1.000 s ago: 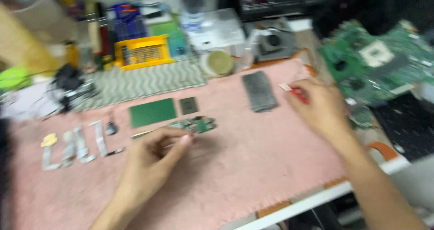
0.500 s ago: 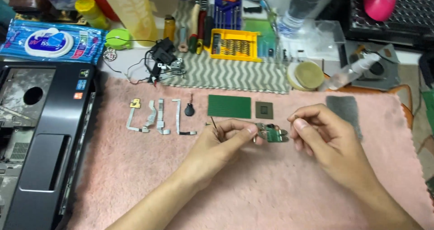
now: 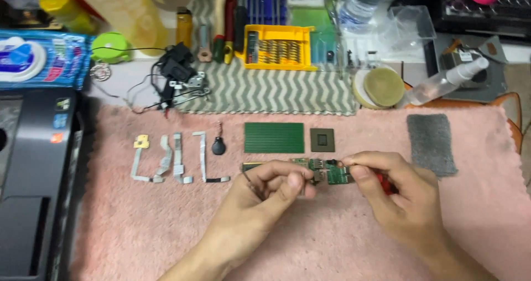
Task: The person works on a small green circuit board, using a red-handled screwdriver to manipulate components and a metal pick to probe the board's surface. The workspace contains various disassembled laptop parts, including a motherboard, RAM, and ribbon cables.
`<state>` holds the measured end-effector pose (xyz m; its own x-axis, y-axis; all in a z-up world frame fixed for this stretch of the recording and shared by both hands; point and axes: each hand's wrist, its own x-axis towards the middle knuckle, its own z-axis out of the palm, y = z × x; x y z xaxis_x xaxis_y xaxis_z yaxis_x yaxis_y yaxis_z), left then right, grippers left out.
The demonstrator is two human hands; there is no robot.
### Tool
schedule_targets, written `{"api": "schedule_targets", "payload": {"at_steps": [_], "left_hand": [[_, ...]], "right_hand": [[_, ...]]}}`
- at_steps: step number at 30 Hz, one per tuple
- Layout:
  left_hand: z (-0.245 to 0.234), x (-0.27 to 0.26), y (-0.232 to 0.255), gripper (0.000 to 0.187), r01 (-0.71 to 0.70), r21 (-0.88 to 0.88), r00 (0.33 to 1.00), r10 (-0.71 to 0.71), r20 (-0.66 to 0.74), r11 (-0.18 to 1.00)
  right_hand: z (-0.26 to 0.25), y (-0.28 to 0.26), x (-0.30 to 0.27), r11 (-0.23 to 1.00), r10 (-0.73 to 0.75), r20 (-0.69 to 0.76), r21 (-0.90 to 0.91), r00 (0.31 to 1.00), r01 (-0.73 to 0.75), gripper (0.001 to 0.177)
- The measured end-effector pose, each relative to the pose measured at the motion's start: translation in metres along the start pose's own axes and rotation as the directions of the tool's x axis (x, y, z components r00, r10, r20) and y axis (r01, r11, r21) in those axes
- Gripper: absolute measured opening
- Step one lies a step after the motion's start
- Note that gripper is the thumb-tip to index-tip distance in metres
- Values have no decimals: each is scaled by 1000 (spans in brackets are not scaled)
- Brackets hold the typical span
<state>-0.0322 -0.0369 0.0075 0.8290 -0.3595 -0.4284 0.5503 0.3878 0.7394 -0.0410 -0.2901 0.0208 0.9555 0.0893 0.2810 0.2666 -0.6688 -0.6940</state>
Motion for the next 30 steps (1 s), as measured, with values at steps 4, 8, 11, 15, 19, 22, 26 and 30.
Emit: {"api": "schedule_targets", "payload": {"at_steps": [4,8,11,15,19,22,26,30], "left_hand": [[3,-7,-2,32,-164,127,986,162,26,978],[8,-10,-1,37,-216,179,976,219,3,960],[3,-6,-9,36,-257,216,962,271,-39,942],[3,-6,-9,24,-235,280,963,262,-63,931],[6,-7,-7,16,-221,308,965,252,-66,926],[7,-6,-7,14,-217,350,962,259,-80,911],[4,-3,-10,12,-216,379,961,265,-80,900],[6,-6,-4,17,-195,304,973,223,-60,933]], "right_hand": [[-2,-17,7,991,-122,-38,50,992,124,16],[-2,-22,14,976,-210,-16,60,978,211,22],[0,-25,14,982,-173,-16,77,985,174,19],[1,-20,12,972,-213,8,99,977,211,19],[2,-21,13,968,-243,14,75,970,241,21],[0,-16,20,976,-219,17,-1,976,219,23],[-7,20,39,982,-72,146,-160,987,96,24],[-4,28,83,917,-53,197,-378,979,126,24]]}}
